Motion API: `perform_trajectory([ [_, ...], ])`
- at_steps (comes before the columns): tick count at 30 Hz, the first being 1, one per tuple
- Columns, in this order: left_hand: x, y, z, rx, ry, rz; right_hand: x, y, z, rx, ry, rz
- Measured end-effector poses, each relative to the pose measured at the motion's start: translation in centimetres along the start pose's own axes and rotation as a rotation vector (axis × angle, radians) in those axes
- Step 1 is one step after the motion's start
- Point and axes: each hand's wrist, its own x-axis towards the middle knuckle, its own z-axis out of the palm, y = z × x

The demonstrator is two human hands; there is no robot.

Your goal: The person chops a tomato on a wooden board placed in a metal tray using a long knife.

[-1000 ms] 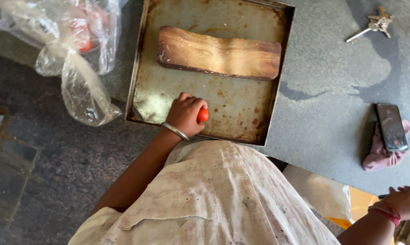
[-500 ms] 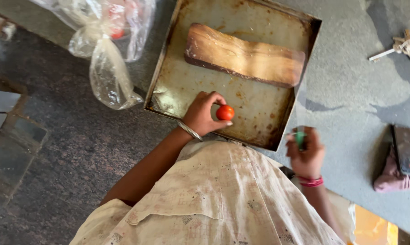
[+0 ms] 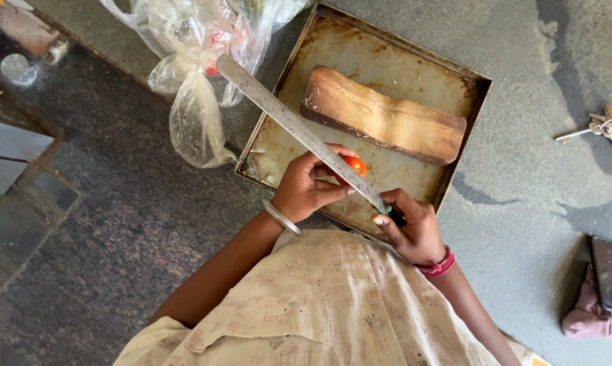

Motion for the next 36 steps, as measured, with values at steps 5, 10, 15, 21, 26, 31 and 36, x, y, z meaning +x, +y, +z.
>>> perform_trajectory([
  [5,-0.4,0.6,0.3,0.197,0.063,0.172,0.2,-0.5,0.4,-0.043,-0.018,-0.012],
  [10,-1.0,0.8,0.2,0.234,0.071,0.108,0.0,-0.6,0.7,-0.044,-0.037,-0.008],
  [15,-1.4,1.3,0.3,0.244,0.059,0.113,0.0,-1.2,0.6,-0.063,-0.045,-0.009],
  [21,-1.3,1.2,0.2,0.221,0.073,0.149,-0.3,-1.7,0.0,-0.131,-0.045,-0.060],
  [26,-1.3,1.0,-0.1,0.248,0.076,0.225,-0.6,-1.9,-0.3,-0.116,-0.036,-0.057],
  [31,-1.2,1.0,-0.1,0.224,0.079,0.274,-0.8,-1.7,-0.7,-0.177,-0.026,-0.055],
  [36,-1.3,1.5,-0.4,0.358,0.087,0.336,-0.9,-1.5,-1.0,-0.180,-0.021,-0.057],
])
